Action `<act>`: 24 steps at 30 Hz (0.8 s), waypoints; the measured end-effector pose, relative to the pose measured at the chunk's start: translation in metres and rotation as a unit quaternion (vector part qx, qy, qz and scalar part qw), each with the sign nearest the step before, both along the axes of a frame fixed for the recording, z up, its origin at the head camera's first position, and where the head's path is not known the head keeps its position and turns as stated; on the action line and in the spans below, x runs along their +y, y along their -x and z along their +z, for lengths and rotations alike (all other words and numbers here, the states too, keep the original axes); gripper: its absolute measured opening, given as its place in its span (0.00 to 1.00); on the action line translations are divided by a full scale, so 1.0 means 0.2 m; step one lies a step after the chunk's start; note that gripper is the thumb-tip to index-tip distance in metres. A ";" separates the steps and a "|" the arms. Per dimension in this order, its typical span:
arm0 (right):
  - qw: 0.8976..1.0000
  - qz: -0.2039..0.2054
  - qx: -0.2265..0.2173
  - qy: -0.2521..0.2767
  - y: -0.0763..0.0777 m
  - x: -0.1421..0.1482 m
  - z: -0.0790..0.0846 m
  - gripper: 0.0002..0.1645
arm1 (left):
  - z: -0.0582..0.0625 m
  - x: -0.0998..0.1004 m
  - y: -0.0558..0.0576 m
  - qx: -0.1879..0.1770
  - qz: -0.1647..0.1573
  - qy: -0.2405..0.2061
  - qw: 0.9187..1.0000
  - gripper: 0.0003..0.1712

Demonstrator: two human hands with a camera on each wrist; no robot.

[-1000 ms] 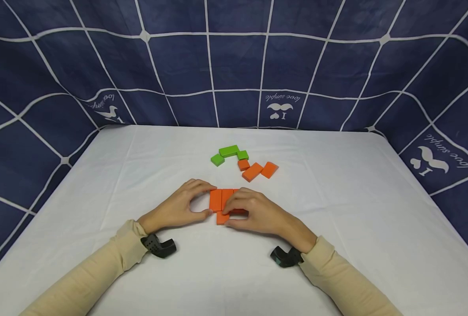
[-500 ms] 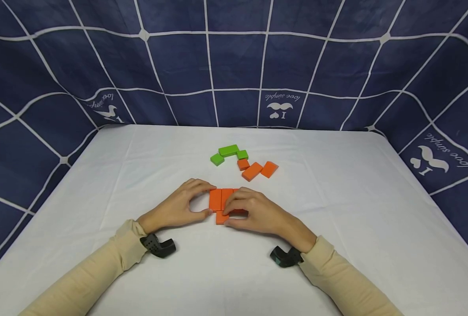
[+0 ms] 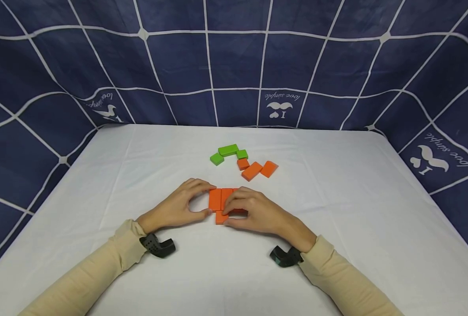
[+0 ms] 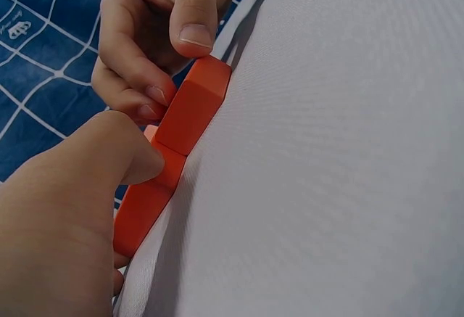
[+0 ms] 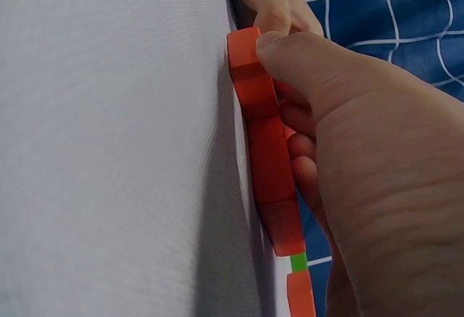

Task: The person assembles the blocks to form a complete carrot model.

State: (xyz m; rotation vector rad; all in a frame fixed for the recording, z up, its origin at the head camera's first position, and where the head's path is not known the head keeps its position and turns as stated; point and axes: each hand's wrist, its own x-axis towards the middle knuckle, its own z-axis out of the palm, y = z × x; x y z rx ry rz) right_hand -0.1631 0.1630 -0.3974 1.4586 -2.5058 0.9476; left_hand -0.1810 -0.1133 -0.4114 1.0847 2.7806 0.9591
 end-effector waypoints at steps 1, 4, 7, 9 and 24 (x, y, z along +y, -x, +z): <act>1.000 0.000 0.000 -0.001 0.00 0.00 0.00 0.10 | 0.00 0.00 0.00 0.000 0.000 0.000 1.000 0.34; 1.000 0.000 0.001 -0.003 0.00 0.00 0.00 0.10 | 0.00 0.00 0.00 0.000 0.001 0.001 1.000 0.34; 1.000 -0.001 0.000 -0.006 0.00 0.00 0.01 0.10 | -0.01 0.00 0.00 0.000 0.001 0.000 1.000 0.34; 1.000 -0.002 -0.002 -0.007 -0.01 0.00 0.01 0.10 | -0.01 0.00 0.00 0.000 0.002 0.000 1.000 0.34; 0.996 -0.067 -0.030 0.052 0.10 0.03 0.02 0.14 | -0.01 0.00 0.00 0.005 0.002 -0.001 1.000 0.34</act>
